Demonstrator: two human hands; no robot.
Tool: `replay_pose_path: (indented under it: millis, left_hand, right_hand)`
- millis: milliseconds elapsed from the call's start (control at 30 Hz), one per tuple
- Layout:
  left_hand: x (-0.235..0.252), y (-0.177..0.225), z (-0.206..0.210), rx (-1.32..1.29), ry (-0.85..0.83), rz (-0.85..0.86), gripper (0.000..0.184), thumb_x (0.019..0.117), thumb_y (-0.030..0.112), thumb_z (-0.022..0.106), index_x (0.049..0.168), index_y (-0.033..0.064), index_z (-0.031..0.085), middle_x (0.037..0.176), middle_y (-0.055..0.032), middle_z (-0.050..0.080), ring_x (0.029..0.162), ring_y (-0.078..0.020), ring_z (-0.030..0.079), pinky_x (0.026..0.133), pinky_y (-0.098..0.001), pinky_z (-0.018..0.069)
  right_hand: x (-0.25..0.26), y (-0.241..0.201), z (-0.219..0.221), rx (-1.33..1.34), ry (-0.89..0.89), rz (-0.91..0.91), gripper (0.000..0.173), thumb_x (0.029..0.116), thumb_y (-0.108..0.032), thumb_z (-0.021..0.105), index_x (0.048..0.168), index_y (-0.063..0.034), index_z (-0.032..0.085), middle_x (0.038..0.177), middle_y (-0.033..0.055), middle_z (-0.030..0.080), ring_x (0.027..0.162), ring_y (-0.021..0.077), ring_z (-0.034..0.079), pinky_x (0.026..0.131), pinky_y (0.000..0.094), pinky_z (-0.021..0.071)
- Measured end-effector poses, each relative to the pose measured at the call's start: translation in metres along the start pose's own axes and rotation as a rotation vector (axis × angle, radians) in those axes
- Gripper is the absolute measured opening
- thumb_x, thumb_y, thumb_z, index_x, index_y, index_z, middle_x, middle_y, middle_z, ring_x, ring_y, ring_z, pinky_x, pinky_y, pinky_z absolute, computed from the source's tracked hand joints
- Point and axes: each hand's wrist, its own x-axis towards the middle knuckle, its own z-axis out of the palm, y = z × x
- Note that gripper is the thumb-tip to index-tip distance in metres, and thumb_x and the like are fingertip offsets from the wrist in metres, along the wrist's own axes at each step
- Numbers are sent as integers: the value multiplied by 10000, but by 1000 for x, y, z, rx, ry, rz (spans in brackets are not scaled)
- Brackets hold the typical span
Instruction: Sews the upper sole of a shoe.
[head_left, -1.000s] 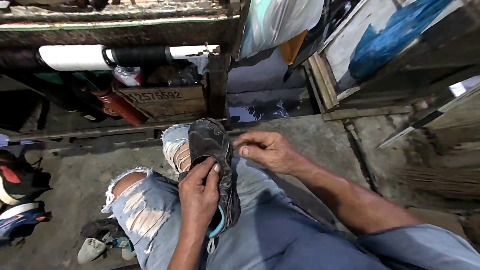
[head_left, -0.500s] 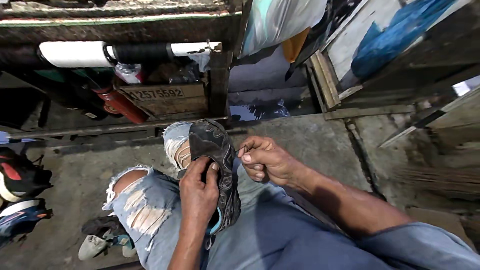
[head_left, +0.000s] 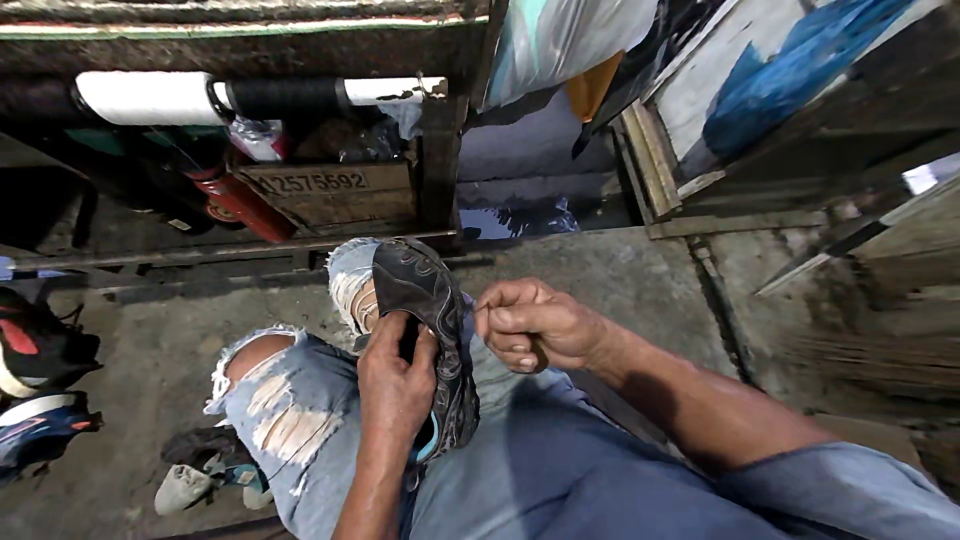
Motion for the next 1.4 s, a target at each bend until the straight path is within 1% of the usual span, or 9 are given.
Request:
replay_pose_path:
  millis: [100, 200, 267, 367, 433, 667, 900, 1167, 1400]
  left_hand:
    - [0, 0, 0, 17, -8, -39, 228, 940, 251, 630, 1078, 86, 706, 968, -3, 686, 871, -56, 660, 785, -268, 573]
    - [2, 0, -2, 14, -27, -55, 250, 951, 257, 634, 1107, 71, 693, 983, -19, 685, 888, -72, 662, 801, -284, 574]
    - [3, 0, -4, -42, -43, -37, 261, 953, 251, 636, 1126, 66, 700, 1003, -22, 697, 912, -71, 672, 821, -274, 580]
    - [0, 3, -8, -184, -45, -16, 275, 965, 189, 656, 1179, 24, 704, 1020, -33, 732, 895, -67, 697, 821, -246, 598]
    - [-4, 9, -11, -261, -43, -11, 263, 962, 141, 672, 1182, 4, 717, 1004, -45, 752, 845, -76, 711, 780, -235, 607]
    - [-7, 14, -19, -164, 4, 2, 157, 929, 163, 688, 1016, 77, 787, 924, -10, 711, 836, -58, 675, 730, -190, 573]
    - [-4, 14, -18, -25, 28, 26, 182, 944, 183, 640, 828, 113, 763, 807, 46, 625, 763, 4, 593, 680, -148, 493]
    - [0, 6, -23, -34, 35, -10, 246, 947, 154, 583, 733, 122, 699, 768, 59, 599, 721, 14, 568, 644, -153, 470]
    - [1, 0, -27, -170, 4, -22, 217, 938, 139, 598, 751, 123, 708, 788, 49, 634, 739, -9, 596, 655, -178, 497]
  right_hand:
    - [-16, -23, 1, -437, 83, 231, 227, 1043, -173, 509, 932, -69, 677, 585, -62, 493, 466, -4, 455, 439, 149, 389]
    - [-26, -44, -4, -946, 79, 325, 290, 1032, -201, 603, 1295, -124, 699, 904, -34, 685, 692, -19, 557, 640, 167, 483]
    - [-27, -46, -4, -1037, 111, 290, 365, 1026, -255, 613, 1364, -127, 658, 897, -29, 645, 718, 0, 540, 666, 190, 472]
    - [-17, -31, 1, -1084, 433, 29, 312, 1052, -285, 568, 883, -81, 734, 694, -25, 623, 575, 29, 539, 531, 222, 461]
    - [-7, -16, 5, -1138, 577, -91, 347, 1027, -262, 610, 733, -83, 659, 646, -19, 568, 555, 55, 514, 511, 244, 434]
    - [5, -18, 24, -706, 412, 152, 123, 995, -151, 659, 1010, -52, 731, 747, -9, 651, 544, 30, 560, 505, 184, 490]
    - [9, -15, 23, -772, 385, 41, 121, 971, -153, 663, 934, -72, 745, 868, -14, 632, 676, 16, 550, 591, 171, 464]
    - [-23, -58, 2, -147, 64, -57, 173, 965, -249, 601, 846, -141, 666, 1150, 49, 656, 722, 72, 636, 537, 213, 534]
    - [-62, -124, -17, -231, 131, -251, 124, 1039, -229, 495, 1026, -180, 609, 730, -34, 572, 520, 39, 552, 437, 178, 484]
